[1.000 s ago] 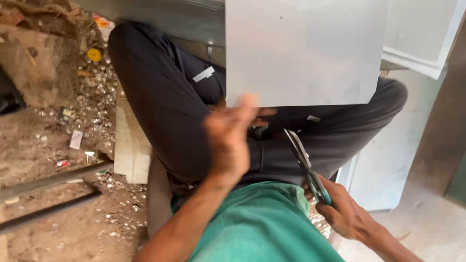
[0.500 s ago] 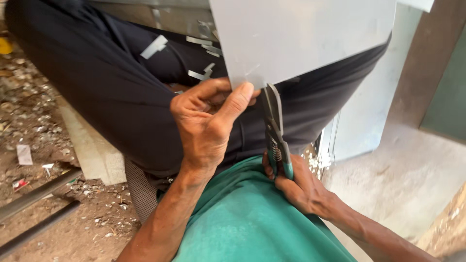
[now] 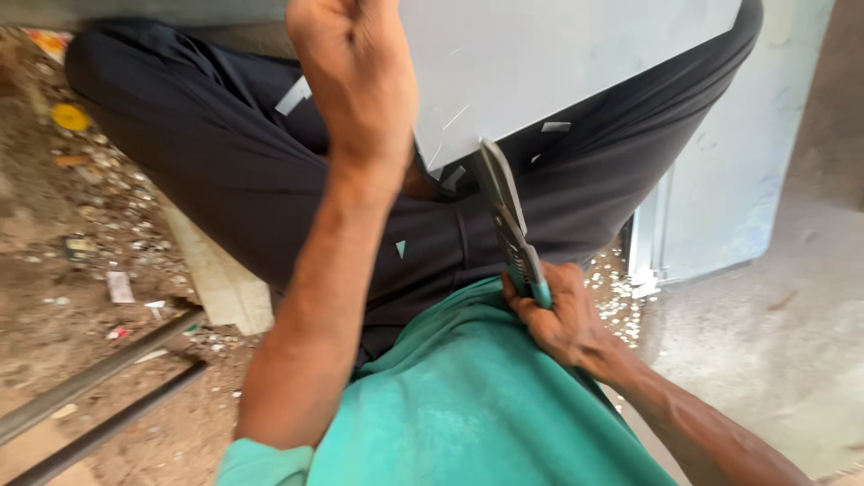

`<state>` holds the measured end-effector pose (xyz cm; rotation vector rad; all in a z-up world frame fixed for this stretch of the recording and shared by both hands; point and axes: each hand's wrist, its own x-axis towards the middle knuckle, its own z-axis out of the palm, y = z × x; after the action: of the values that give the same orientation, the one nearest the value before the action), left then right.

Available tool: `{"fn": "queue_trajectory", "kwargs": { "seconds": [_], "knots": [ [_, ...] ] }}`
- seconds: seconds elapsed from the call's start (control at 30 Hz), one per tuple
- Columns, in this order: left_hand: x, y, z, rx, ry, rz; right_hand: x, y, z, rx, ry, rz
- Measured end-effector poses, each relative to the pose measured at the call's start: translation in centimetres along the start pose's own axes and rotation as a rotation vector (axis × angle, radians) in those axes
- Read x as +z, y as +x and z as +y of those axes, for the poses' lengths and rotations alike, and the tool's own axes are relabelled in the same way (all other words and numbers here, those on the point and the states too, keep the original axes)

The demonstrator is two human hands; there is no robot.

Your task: The person sits cross-legged on the floor and uses tin snips to cut a large, translucent plastic sheet. They repeatedly trim the edges of the sheet, creating small rectangular notches and removing strips of material.

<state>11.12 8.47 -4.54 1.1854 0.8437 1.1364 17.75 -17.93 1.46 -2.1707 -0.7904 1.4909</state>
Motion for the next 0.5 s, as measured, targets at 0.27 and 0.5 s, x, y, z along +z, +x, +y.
{"fn": "queue_trajectory", "kwargs": {
  "seconds": [0.27, 0.5],
  "knots": [
    [6.1, -5.7, 3.8, -0.323, -0.341, -0.065, -5.0, -4.4, 2.3, 0.346, 0.31, 0.065],
    [9.6, -6.1, 2.5, -0.503, -0.101, -0.396, -4.0, -2.6, 0.8, 0.194, 0.574, 0.072]
  ]
}}
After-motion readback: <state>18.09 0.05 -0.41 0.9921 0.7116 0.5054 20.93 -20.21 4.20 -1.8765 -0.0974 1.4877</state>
